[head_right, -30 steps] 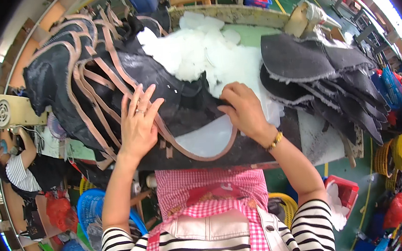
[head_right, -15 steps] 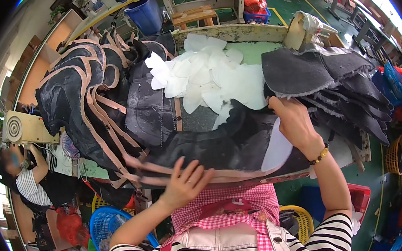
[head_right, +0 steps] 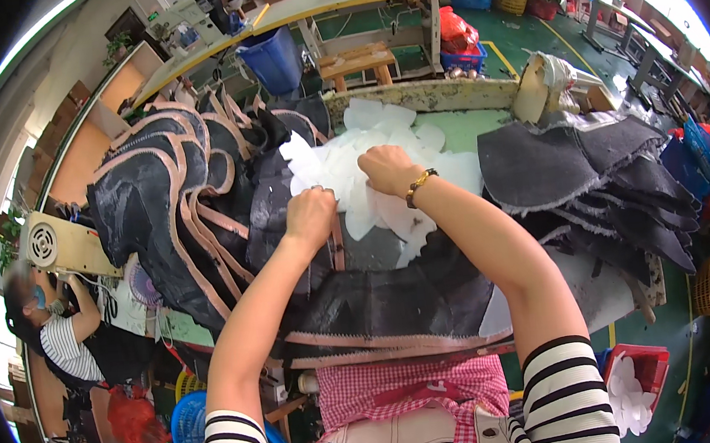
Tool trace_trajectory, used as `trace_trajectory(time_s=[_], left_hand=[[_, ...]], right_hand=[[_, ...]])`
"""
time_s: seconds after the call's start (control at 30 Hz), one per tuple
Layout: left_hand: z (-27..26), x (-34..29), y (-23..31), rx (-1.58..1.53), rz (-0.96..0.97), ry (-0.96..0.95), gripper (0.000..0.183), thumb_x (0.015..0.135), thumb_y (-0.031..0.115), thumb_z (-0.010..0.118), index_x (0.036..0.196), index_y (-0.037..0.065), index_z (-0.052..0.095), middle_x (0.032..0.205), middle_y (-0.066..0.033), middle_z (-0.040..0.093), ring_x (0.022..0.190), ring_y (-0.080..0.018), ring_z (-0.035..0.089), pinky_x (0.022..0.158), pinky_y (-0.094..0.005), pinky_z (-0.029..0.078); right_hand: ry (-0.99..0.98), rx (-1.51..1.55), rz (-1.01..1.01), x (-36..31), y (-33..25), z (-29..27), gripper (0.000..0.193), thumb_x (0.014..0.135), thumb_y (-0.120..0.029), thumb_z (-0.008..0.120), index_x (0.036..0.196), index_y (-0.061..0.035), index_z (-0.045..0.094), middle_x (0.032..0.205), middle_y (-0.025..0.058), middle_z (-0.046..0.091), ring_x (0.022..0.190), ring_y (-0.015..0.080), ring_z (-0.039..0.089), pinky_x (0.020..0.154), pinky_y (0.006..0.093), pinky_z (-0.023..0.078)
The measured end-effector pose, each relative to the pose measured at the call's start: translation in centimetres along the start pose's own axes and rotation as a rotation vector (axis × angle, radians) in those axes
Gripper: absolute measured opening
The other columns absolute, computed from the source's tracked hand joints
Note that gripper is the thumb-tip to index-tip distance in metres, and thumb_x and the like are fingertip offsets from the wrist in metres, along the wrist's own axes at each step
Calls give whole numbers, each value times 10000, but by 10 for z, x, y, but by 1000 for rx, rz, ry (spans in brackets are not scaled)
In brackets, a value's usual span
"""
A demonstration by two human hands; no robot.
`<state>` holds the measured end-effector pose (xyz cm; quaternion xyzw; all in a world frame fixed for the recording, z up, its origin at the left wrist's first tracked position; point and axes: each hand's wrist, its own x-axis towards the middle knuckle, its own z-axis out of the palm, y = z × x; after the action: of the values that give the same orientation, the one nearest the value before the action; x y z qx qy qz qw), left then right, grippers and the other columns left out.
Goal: The person assembles shoe components by hand in a factory setting. They pick up black shoe uppers and white insoles, insert the insoles into the uppers, and place the assembled units into a blue basket. The process is repeated for multiple pairs.
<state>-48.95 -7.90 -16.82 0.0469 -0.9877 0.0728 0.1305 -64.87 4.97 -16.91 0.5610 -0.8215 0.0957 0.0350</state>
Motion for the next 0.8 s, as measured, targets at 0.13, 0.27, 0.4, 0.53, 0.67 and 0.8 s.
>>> trace_trajectory(time_s=[0.13,0.27,0.4,0.53,0.67,0.8], left_hand=[[16,24,-3,45,112,57,53,724,41,622,745,42,671,773,-130,676,727,-255,696,657,-360,561],[38,57,-15,226,182,119,70,750,55,602,786,45,661,751,-99,682,684,-218,696,635,-332,550],[41,70,-36,244,432,40,66,752,42,583,786,51,639,764,-108,684,722,-226,697,624,-342,539],[47,76,-53,40,441,7,75,754,14,554,781,53,612,769,-124,661,760,-269,686,648,-380,544],[38,88,-47,-76,320,59,81,781,14,536,797,54,604,800,-138,657,777,-306,674,679,-399,550],[26,89,-39,-102,242,229,120,800,23,543,865,50,640,825,-142,665,790,-306,673,694,-393,548]], right_hand=[[-52,-40,-85,18,4,10,222,694,-210,754,795,-20,700,853,188,689,822,335,685,722,411,548],[-75,-11,-54,15,8,14,190,696,-178,724,787,-12,702,876,194,690,840,334,684,731,414,547],[-20,43,-37,-4,3,19,137,728,-107,633,780,2,698,888,199,685,866,336,671,760,414,543],[-66,-23,-45,-13,-9,26,156,750,-142,636,799,-1,683,936,170,661,931,328,635,804,408,527],[-164,-10,8,-14,-5,24,223,755,-200,657,840,6,664,941,156,652,986,324,621,827,409,519],[-392,82,83,-18,-10,-4,415,759,-319,700,991,14,611,1024,158,632,1064,336,594,876,423,500]])
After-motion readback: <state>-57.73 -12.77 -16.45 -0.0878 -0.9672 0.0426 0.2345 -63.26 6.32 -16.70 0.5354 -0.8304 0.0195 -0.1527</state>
